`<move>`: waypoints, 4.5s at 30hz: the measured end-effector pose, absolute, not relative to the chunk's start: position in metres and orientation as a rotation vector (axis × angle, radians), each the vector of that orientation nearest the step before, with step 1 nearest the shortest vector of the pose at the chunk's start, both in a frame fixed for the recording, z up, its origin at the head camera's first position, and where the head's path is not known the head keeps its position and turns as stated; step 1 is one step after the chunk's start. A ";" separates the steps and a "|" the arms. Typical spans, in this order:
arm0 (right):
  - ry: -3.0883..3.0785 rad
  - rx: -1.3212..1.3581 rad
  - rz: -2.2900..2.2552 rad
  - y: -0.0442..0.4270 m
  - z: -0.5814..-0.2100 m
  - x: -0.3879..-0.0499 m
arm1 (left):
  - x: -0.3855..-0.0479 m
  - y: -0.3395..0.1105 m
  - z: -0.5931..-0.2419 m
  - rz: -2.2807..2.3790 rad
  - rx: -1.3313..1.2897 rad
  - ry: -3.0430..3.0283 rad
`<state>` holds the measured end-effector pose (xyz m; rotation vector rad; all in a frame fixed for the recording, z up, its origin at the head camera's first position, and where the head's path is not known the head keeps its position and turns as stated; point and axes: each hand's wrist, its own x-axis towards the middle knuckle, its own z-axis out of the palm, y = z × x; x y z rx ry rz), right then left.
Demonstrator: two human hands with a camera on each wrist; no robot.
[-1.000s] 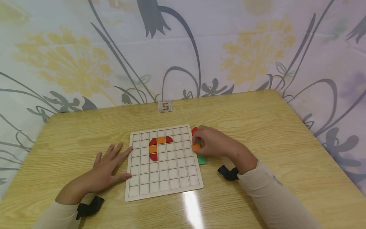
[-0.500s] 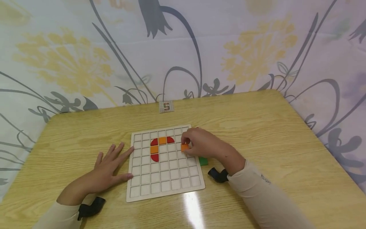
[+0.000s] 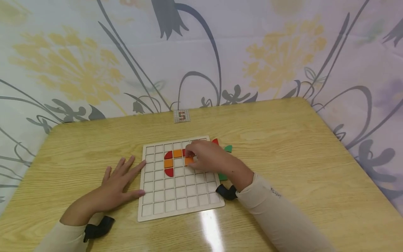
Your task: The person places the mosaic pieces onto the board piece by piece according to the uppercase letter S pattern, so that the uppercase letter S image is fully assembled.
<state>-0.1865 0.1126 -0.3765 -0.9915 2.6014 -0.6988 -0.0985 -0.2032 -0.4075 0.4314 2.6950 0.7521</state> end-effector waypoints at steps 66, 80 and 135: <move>2.593 -0.996 -0.688 0.084 -0.394 -0.170 | -0.098 -0.202 -0.404 0.788 0.431 2.695; 2.620 -1.025 -0.748 0.100 -0.386 -0.176 | -0.099 -0.202 -0.407 0.775 0.431 2.693; 2.807 -0.900 -0.647 0.182 -0.397 -0.223 | -0.099 -0.203 -0.407 0.753 0.426 2.713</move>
